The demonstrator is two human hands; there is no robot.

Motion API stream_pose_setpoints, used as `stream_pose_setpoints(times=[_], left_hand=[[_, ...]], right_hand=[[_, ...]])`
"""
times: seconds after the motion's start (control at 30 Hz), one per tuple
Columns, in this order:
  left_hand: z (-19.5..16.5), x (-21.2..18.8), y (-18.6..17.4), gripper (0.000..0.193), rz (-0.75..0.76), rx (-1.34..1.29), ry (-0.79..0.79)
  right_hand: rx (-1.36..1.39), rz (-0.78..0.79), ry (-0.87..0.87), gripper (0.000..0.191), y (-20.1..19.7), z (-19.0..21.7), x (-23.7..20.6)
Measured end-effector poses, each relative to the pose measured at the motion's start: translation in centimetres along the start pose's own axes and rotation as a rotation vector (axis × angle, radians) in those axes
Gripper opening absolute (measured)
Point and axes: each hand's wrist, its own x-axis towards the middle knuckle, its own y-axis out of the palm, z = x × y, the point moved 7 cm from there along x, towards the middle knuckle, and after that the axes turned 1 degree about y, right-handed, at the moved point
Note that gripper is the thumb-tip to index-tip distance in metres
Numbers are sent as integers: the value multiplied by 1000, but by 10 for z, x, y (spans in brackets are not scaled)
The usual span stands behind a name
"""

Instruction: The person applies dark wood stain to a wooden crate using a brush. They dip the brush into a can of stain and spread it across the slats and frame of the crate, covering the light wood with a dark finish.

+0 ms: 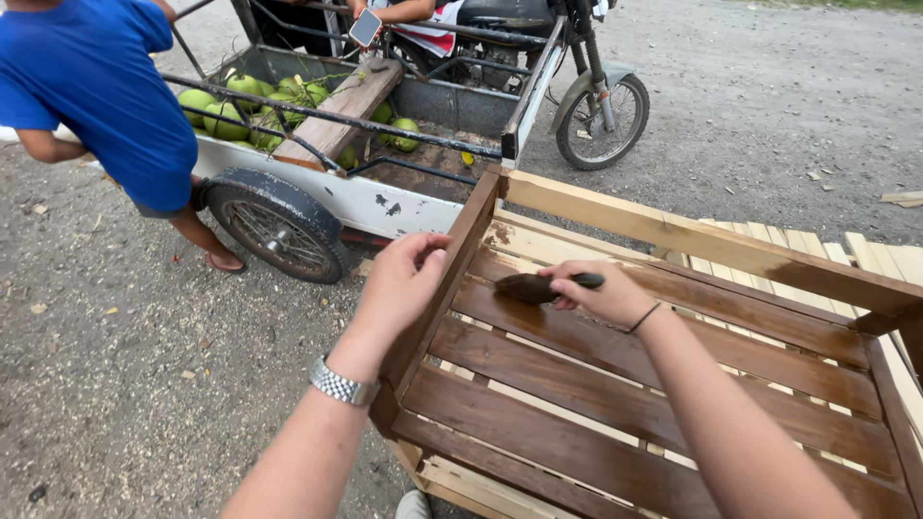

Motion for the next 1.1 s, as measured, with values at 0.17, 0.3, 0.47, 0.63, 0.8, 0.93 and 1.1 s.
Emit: stream_pose_setpoints(times=[0.17, 0.3, 0.47, 0.63, 0.8, 0.93, 1.1], left_hand=[[-4, -28, 47, 26, 70, -130, -127], [16, -40, 87, 24, 94, -322, -210], [49, -49, 108, 24, 71, -242, -214], [69, -62, 117, 24, 60, -214, -274], [74, -67, 127, 25, 72, -225, -326], [70, -68, 136, 25, 93, -235, -336], [70, -66, 140, 26, 135, -205, -351]], right_hand=[[71, -58, -145, 24, -21, 7, 8], [272, -21, -253, 26, 15, 4, 33], [223, -38, -129, 24, -4, -21, 17], [-61, -34, 9, 27, -57, 0, -30], [-524, 26, 269, 37, -68, 31, -33], [-680, 0, -131, 44, -27, 66, 10], [186, -49, -246, 25, -2, 56, 43]])
